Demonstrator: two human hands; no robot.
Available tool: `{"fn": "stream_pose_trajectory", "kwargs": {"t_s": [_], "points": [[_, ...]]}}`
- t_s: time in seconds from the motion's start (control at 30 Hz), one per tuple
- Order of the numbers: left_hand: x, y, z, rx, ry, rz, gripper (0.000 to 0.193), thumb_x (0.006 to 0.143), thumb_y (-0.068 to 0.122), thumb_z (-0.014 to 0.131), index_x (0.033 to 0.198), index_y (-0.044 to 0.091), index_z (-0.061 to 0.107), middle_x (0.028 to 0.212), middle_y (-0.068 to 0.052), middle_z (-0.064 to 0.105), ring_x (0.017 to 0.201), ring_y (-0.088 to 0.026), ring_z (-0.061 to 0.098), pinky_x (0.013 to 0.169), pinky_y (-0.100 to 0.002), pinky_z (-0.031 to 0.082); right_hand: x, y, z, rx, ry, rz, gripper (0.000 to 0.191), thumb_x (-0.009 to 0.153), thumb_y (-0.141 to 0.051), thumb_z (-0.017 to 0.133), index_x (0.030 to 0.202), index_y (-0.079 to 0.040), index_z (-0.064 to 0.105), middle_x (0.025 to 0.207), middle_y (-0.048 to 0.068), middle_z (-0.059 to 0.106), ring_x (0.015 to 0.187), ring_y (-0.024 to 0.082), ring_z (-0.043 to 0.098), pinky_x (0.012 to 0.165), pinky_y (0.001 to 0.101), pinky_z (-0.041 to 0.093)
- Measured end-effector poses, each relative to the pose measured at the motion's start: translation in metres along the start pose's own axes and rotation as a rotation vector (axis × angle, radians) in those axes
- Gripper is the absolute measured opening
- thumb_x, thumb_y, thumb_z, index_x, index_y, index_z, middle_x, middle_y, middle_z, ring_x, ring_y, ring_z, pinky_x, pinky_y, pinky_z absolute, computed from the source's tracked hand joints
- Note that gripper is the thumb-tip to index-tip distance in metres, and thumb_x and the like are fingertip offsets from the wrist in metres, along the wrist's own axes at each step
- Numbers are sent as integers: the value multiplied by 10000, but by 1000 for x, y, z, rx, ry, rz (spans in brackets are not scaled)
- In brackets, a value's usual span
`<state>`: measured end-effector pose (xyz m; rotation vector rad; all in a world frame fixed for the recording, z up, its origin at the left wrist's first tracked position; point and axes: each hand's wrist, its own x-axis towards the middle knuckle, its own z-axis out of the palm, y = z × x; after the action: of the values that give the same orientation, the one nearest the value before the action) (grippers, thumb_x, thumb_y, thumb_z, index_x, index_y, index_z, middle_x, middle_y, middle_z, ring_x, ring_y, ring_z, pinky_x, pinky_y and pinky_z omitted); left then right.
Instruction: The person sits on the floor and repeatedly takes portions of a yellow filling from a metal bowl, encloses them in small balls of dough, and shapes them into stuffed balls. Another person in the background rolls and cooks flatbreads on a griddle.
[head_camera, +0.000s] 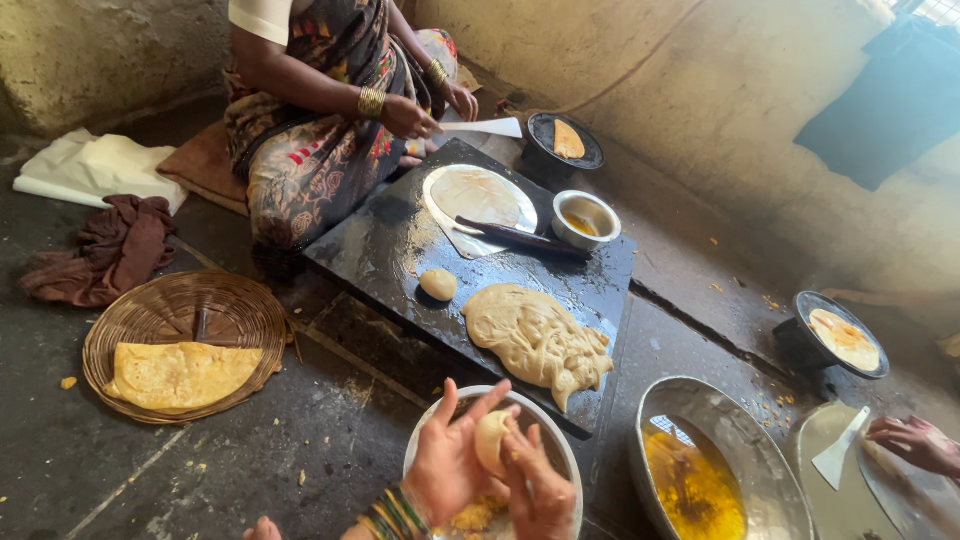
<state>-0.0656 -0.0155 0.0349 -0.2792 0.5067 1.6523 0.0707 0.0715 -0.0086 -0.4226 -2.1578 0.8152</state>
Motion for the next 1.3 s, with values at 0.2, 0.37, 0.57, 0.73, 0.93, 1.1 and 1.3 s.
{"fn": "stream_pose_trajectory", "kwargs": {"t_s": [0.2,0.37,0.57,0.73,0.93,1.1,1.3], "points": [[45,-7,-40,72,130,-17,340,931,380,604,1056,68,655,976,-104,705,850,-242,691,739,-366,580,-4,1,5,-33,-173,-179,174,878,-33,744,1040,-15,805,1210,223,768,1259,327,671,1172,552,360],[56,-23,-62,55,148,138,321,889,334,638,930,24,714,850,-107,728,792,-229,692,660,-332,559,-29,6,29,-194,90,-131,227,885,-62,704,1095,-11,775,1159,178,784,1181,269,736,1189,514,388],[21,-31,-27,316,145,457,336,885,327,651,937,3,722,846,-138,736,791,-264,693,692,-370,580,-34,5,32,-178,74,-113,292,906,-58,653,1166,19,762,1212,255,726,1234,329,673,1168,492,380],[16,-4,-20,84,-97,-39,364,928,370,611,964,21,707,879,-121,731,824,-261,696,740,-392,585,-9,7,2,-120,-4,-234,283,929,-1,597,1168,9,749,1205,250,752,1251,351,680,1199,502,369],[55,-11,-52,164,130,-31,401,978,422,563,997,42,689,918,-101,725,864,-258,701,797,-418,592,-13,6,5,32,-11,-183,232,955,-3,654,1171,-7,739,1155,199,793,1180,328,763,1192,499,428],[66,-21,-71,178,167,107,374,934,400,582,957,51,716,869,-86,739,856,-246,703,775,-392,570,-29,-6,22,0,78,33,389,934,-5,580,1319,47,584,1205,192,788,1135,299,775,1222,511,332],[37,-26,-58,667,77,652,720,973,640,372,1244,22,623,1122,-133,657,1030,-284,670,924,-436,561,-16,-38,14,87,-69,149,465,908,-97,715,1343,50,645,1471,265,602,1379,372,613,1128,466,494]]}}
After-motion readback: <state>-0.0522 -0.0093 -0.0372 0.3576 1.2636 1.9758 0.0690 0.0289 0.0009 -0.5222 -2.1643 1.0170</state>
